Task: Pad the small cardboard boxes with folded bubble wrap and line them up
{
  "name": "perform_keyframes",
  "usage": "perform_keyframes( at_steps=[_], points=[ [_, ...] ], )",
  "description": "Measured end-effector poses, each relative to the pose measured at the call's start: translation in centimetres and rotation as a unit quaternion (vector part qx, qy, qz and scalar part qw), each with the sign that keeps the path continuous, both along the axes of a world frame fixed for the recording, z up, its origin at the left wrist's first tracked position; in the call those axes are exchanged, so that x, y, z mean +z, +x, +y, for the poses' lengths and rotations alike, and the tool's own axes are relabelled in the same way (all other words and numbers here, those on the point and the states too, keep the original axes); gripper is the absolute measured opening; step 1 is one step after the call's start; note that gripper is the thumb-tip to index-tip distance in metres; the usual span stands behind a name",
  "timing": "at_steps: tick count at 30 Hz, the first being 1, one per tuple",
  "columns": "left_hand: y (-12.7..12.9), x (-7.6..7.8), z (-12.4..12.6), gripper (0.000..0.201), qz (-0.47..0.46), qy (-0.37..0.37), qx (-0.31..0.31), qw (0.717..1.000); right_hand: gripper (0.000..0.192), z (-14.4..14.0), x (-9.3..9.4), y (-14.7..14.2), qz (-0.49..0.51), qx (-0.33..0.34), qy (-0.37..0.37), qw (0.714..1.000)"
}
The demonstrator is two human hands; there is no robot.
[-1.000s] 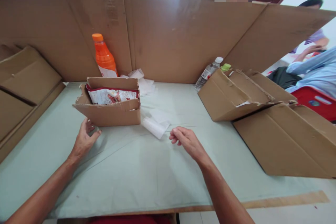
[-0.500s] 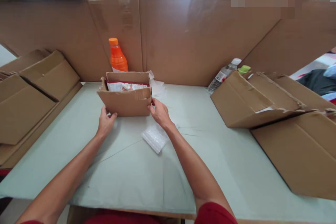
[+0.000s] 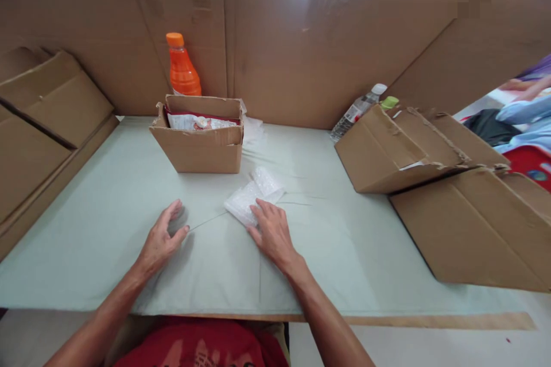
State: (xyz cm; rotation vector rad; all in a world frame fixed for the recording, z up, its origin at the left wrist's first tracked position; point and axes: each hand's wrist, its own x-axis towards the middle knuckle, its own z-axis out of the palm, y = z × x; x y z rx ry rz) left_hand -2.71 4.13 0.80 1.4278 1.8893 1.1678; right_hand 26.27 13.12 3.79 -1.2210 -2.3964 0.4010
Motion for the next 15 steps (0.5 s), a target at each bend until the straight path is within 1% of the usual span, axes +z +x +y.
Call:
perform_keyframes(
  at_steps=[1,3,4,5,6,8,10,11,13,15],
  points=[
    [0.6,0.4,-0.4,0.06,0.007,0.002,-0.007,1.0,0.03,-0.6,-0.2,-0.6,0.002,0.02,-0.005,1.0],
    [1.3,1.5,-0.9,0.054,0.02,0.013,-0.022,0.999,0.023,-1.4,0.1,-1.4,0.027,0.108,-0.033,0.993],
    [1.5,2.1,-1.0,0.052,0.029,0.021,-0.029,0.999,0.023,-1.7,0.5,-1.4,0.045,0.154,-0.053,0.986],
    [1.7,2.6,-1.2,0.05,0.038,0.029,-0.036,0.998,0.024,-1.9,1.0,-1.1,0.064,0.183,-0.07,0.979],
    [1.8,3.0,-1.3,0.048,0.048,0.036,-0.044,0.997,0.026,-2.0,1.5,-0.8,0.081,0.184,-0.08,0.976],
    [2.0,3.5,-1.3,0.046,0.07,0.047,-0.065,0.994,0.024,-1.7,2.3,0.2,0.097,0.125,-0.07,0.985],
    [2.5,3.6,-1.0,0.045,0.098,0.057,-0.104,0.988,0.027,-1.0,2.4,0.9,0.071,0.07,-0.036,0.994],
    [2.9,3.4,-0.7,0.044,0.117,0.061,-0.132,0.982,0.033,-0.6,2.3,1.0,0.046,0.057,-0.019,0.997],
    [3.7,2.9,-0.2,0.044,0.16,0.059,-0.185,0.968,0.053,0.4,1.5,0.8,-0.001,0.04,0.005,0.999],
    [4.6,2.3,0.1,0.046,0.203,0.043,-0.226,0.952,0.066,1.5,0.4,0.1,-0.026,-0.002,0.018,0.999]
  ],
)
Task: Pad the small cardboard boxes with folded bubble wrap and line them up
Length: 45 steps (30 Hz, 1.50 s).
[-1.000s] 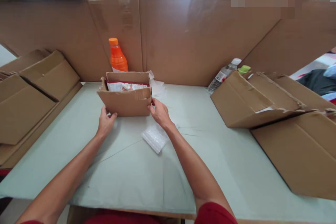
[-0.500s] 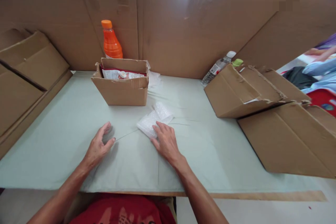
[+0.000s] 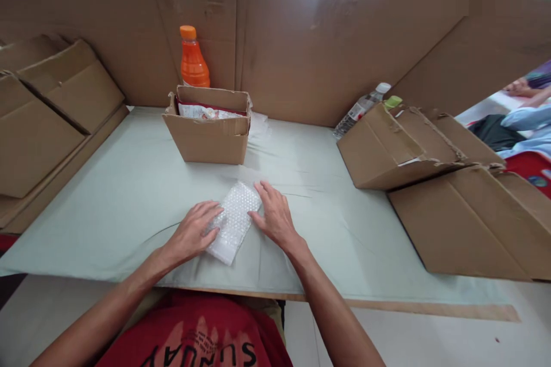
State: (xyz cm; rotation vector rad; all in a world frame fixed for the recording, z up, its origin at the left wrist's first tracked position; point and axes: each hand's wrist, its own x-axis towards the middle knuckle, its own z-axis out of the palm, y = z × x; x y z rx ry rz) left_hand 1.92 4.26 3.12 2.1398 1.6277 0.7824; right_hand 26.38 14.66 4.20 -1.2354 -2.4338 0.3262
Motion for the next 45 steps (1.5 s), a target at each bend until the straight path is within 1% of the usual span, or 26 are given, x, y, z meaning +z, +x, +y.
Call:
perform_keyframes(
  at_steps=[3,5,7,10,13,15,17,18,20,21,22,24,26,28,29,31,33,35,36,37,38,39,42,44,45],
  points=[
    [0.9,-0.5,-0.1,0.048,0.059,-0.016,-0.029,0.998,0.066,2.2,-1.5,-1.4,-0.023,-0.08,0.011,0.996],
    [1.1,-0.4,-0.5,0.046,0.085,-0.013,-0.033,0.996,0.061,3.6,-2.0,-2.2,-0.043,-0.1,0.012,0.994],
    [1.1,-0.3,-1.1,0.044,0.114,0.002,-0.029,0.993,0.053,4.6,-2.1,-2.9,-0.055,-0.093,0.011,0.994],
    [0.9,0.0,-2.4,0.039,0.151,0.02,-0.036,0.988,0.033,5.2,-2.0,-3.7,-0.058,-0.068,0.011,0.996],
    [0.7,0.7,-4.0,0.043,0.148,0.05,-0.027,0.987,0.021,5.7,-1.6,-4.4,-0.06,-0.046,0.011,0.997],
    [0.6,1.4,-5.2,0.049,0.111,0.082,-0.033,0.99,0.021,6.2,-1.2,-4.9,-0.057,-0.045,0.017,0.997],
    [0.8,2.2,-6.4,0.054,0.062,0.1,-0.075,0.99,0.029,6.8,-0.6,-5.3,-0.046,-0.052,0.028,0.997],
    [1.0,2.5,-7.0,0.055,0.044,0.094,-0.103,0.989,0.036,6.9,-0.4,-5.4,-0.039,-0.057,0.035,0.997],
    [1.3,3.0,-7.9,0.055,0.032,0.062,-0.151,0.986,0.049,6.6,0.0,-5.4,-0.019,-0.063,0.048,0.997],
    [1.5,3.2,-8.3,0.054,0.03,0.038,-0.166,0.985,0.053,6.1,0.1,-5.2,-0.007,-0.058,0.051,0.997],
    [1.6,3.4,-8.6,0.054,0.023,0.014,-0.176,0.984,0.053,5.3,0.2,-4.8,0.006,-0.044,0.052,0.998],
    [1.6,3.7,-8.9,0.058,-0.016,-0.028,-0.183,0.983,0.048,3.2,0.1,-3.7,0.038,-0.001,0.04,0.998],
    [1.5,4.1,-8.7,0.062,-0.071,-0.051,-0.176,0.981,0.037,0.8,0.2,-2.5,0.081,0.039,-0.003,0.996],
    [1.4,4.4,-7.9,0.054,-0.094,-0.052,-0.154,0.982,0.027,-1.4,0.4,-1.4,0.139,0.062,-0.099,0.983],
    [1.5,4.4,-7.4,0.048,-0.087,-0.05,-0.144,0.985,0.024,-2.2,0.5,-1.2,0.171,0.068,-0.165,0.969],
    [2.1,3.9,-6.7,0.039,-0.042,-0.054,-0.14,0.988,0.024,-3.4,0.8,-1.1,0.23,0.081,-0.3,0.922],
    [2.9,2.9,-6.5,0.033,0.015,-0.067,-0.151,0.986,0.027,-3.5,0.9,-1.8,0.254,0.11,-0.422,0.863],
    [3.7,1.7,-6.8,0.028,0.047,-0.07,-0.148,0.985,0.036,-2.5,0.8,-2.8,0.235,0.138,-0.525,0.806],
    [4.0,1.2,-7.1,0.028,0.049,-0.067,-0.141,0.987,0.04,-1.5,0.8,-3.5,0.217,0.138,-0.559,0.788],
    [4.2,0.7,-7.5,0.029,0.045,-0.062,-0.133,0.988,0.042,-0.2,0.8,-4.1,0.202,0.126,-0.577,0.782],
    [4.3,0.4,-7.8,0.031,0.038,-0.058,-0.126,0.99,0.042,1.3,0.8,-4.8,0.196,0.105,-0.577,0.786],
    [4.4,0.1,-8.0,0.032,0.031,-0.054,-0.12,0.991,0.04,3.0,0.8,-5.4,0.2,0.08,-0.56,0.8],
    [4.4,-0.1,-8.2,0.03,0.021,-0.049,-0.109,0.993,0.034,7.7,1.3,-6.8,0.25,0.015,-0.463,0.85],
    [4.3,0.0,-8.0,0.03,0.008,-0.053,-0.103,0.993,0.037,9.3,1.7,-6.8,0.286,-0.023,-0.379,0.88],
    [4.2,0.0,-7.9,0.031,-0.004,-0.056,-0.101,0.993,0.038,9.3,1.8,-6.4,0.3,-0.039,-0.336,0.892]
  ],
)
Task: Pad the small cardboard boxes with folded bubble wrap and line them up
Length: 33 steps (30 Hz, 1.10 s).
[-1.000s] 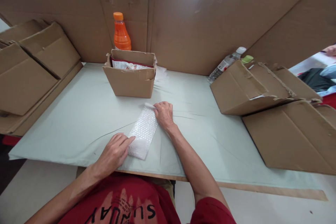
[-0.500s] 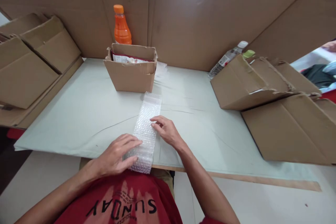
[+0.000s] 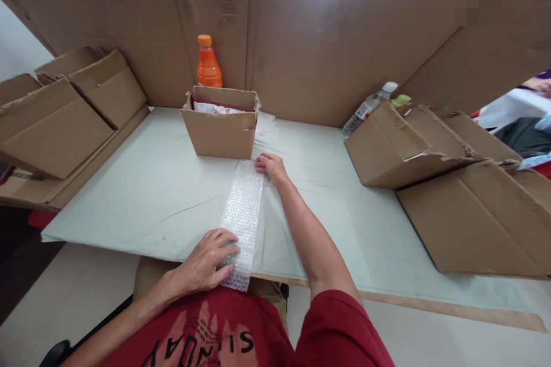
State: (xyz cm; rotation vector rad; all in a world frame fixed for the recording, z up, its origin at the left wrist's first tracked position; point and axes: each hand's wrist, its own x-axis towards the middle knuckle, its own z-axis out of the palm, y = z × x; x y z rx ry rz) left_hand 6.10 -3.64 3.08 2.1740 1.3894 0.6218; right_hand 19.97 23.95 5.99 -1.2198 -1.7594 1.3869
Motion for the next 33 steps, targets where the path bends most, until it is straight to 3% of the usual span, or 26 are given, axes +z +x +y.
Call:
perform_keyframes(
  at_steps=[3,6,8,10,13,15,17,20,23,26,29,33],
  points=[
    [-0.7,0.0,0.5,0.035,-0.051,-0.022,-0.002,0.998,0.029,-3.5,-0.1,3.0,-0.005,-0.049,0.087,0.995],
    [-1.8,0.1,1.2,0.037,-0.121,-0.064,-0.006,0.991,0.03,-11.5,-0.9,7.5,-0.04,0.005,0.17,0.985],
    [-2.6,0.2,1.6,0.039,-0.172,-0.115,0.007,0.978,0.043,-17.6,-1.5,9.9,-0.11,0.125,0.309,0.936],
    [-3.0,0.3,2.1,0.041,-0.216,-0.167,0.025,0.961,0.054,-22.7,-2.1,11.0,-0.186,0.197,0.389,0.881],
    [-3.1,0.5,2.5,0.044,-0.25,-0.205,0.044,0.945,0.055,-26.7,-3.4,10.3,-0.256,0.194,0.435,0.841],
    [-3.1,0.6,2.4,0.045,-0.261,-0.214,0.049,0.94,0.049,-27.1,-4.1,8.9,-0.244,0.153,0.463,0.838],
    [-3.4,0.5,2.1,0.046,-0.286,-0.226,0.056,0.929,0.041,-26.5,-4.4,7.5,-0.181,0.114,0.472,0.855],
    [-4.4,0.4,1.1,0.054,-0.359,-0.228,0.088,0.901,0.025,-25.3,-4.2,6.0,-0.096,0.046,0.4,0.91],
    [-5.0,0.1,-0.2,0.069,-0.398,-0.193,0.131,0.887,0.021,-24.1,-4.2,5.1,-0.103,-0.042,0.31,0.944],
    [-4.0,-0.3,-0.4,0.075,-0.315,-0.139,0.163,0.924,0.029,-22.8,-4.9,4.5,-0.147,-0.076,0.304,0.938],
    [-2.2,-0.7,0.7,0.068,-0.174,-0.066,0.204,0.961,0.04,-22.1,-5.4,4.4,-0.191,-0.09,0.36,0.909],
    [-0.9,-1.1,2.1,0.064,-0.017,-0.006,0.228,0.974,0.052,-23.2,-4.7,5.5,-0.208,-0.07,0.437,0.872]
  ],
)
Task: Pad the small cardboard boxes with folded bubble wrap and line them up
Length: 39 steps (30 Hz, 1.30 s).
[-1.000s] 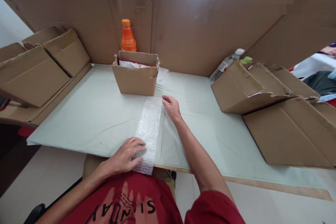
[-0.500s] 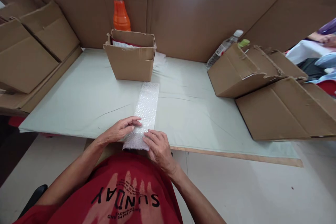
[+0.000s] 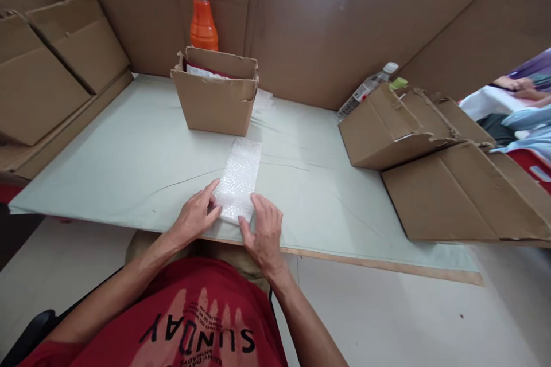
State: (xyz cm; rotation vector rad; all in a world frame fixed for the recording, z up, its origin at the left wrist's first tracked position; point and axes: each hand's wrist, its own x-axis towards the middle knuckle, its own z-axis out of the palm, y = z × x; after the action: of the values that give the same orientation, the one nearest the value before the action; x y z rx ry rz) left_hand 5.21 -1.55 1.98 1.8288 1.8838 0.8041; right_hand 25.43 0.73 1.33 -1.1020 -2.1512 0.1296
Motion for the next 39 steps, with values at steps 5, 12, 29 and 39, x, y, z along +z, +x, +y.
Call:
perform_keyframes(
  at_steps=[5,12,29,39],
  points=[
    [0.1,-0.1,0.1,0.055,0.106,0.03,-0.009,0.994,0.052,-1.1,1.1,1.2,-0.073,0.049,0.004,0.996],
    [-0.1,0.3,-1.1,0.042,0.052,0.088,-0.01,0.995,0.024,0.5,0.5,0.4,-0.106,0.127,-0.037,0.985],
    [0.0,0.3,-0.8,0.041,0.022,0.081,-0.025,0.996,0.029,-0.3,1.4,0.7,-0.081,0.119,-0.043,0.989],
    [-0.6,0.3,-1.8,0.046,-0.027,0.06,-0.077,0.995,0.03,0.2,1.7,1.0,0.002,0.085,-0.109,0.99]
  ],
)
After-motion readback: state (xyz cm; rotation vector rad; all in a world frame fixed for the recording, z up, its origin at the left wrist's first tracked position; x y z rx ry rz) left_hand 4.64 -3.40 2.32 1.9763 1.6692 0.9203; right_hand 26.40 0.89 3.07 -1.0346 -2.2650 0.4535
